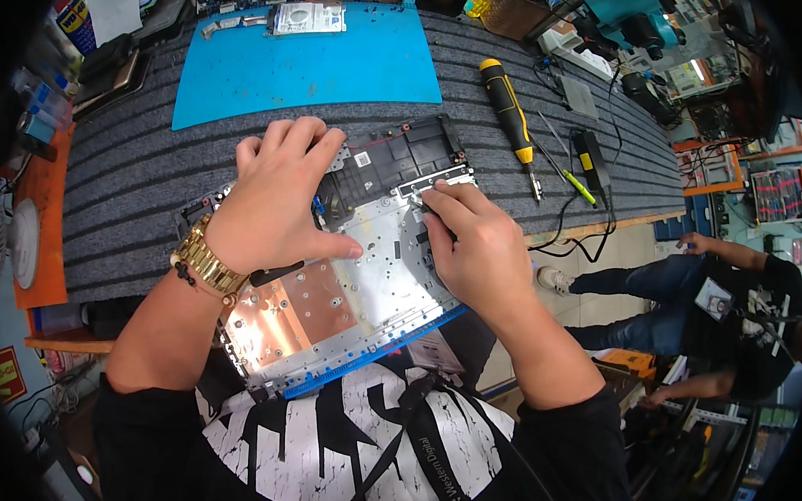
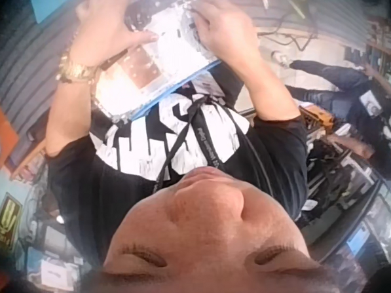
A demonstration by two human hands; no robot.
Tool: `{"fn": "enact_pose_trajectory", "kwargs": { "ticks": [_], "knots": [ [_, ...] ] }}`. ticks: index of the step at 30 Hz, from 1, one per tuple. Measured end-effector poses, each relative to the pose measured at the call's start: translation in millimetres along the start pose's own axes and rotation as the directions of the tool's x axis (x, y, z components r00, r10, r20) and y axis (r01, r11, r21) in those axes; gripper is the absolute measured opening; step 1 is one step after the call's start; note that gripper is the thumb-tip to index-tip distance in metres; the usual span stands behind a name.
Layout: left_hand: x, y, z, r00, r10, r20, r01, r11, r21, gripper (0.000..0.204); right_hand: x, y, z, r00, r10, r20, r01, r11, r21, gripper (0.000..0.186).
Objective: The person disassembles the internal components of a laptop by hand, removing a panel, detaching internal cables, and using a small pry tool to separate plastic parts.
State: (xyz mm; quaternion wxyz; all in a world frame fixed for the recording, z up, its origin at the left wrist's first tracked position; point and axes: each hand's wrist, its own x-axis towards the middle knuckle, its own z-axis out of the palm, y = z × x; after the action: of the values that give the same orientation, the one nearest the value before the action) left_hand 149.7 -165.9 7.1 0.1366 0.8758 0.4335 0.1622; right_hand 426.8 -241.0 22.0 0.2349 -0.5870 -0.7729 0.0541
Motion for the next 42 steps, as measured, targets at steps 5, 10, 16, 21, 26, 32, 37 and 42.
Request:
{"fn": "enact_pose_trajectory", "kwargs": {
  "ticks": [5,10,16,21,26,32,37,42],
  "knots": [
    [-2,-2,3,0.999,0.017,-0.033,-0.016,1.000,0.017,0.124,6,-3,-9,0.993,0.082,0.090,-0.088,0.994,0.072,0.021],
    [-2,-5,3,1.000,-0.004,0.017,0.004,1.000,-0.021,0.130,18,5,-15,0.973,0.142,0.179,-0.171,0.972,0.159,0.022],
    [-1,-5,4,1.000,-0.007,0.003,0.007,1.000,-0.004,0.132,21,6,-21,0.975,0.092,0.202,-0.116,0.987,0.113,0.022],
    [-1,-3,3,1.000,-0.020,0.010,0.020,1.000,-0.005,0.133,19,3,-23,0.973,0.003,0.229,0.007,0.999,-0.044,0.028],
    [0,-3,1,1.000,-0.025,0.017,0.025,1.000,-0.008,0.133,22,1,-21,0.960,-0.030,0.277,0.068,0.989,-0.131,0.032],
    [0,-2,2,1.000,-0.027,0.017,0.027,1.000,0.002,0.133,28,1,-19,0.930,0.136,0.342,-0.133,0.991,-0.032,0.037],
    [0,-4,3,0.999,-0.040,0.037,0.040,0.999,-0.016,0.132,29,12,-31,0.925,0.076,0.373,-0.167,0.961,0.219,0.038],
    [0,-4,4,0.999,-0.037,0.015,0.037,0.999,-0.009,0.129,23,14,-48,0.869,0.142,0.475,-0.354,0.849,0.393,0.038]
  ]
}}
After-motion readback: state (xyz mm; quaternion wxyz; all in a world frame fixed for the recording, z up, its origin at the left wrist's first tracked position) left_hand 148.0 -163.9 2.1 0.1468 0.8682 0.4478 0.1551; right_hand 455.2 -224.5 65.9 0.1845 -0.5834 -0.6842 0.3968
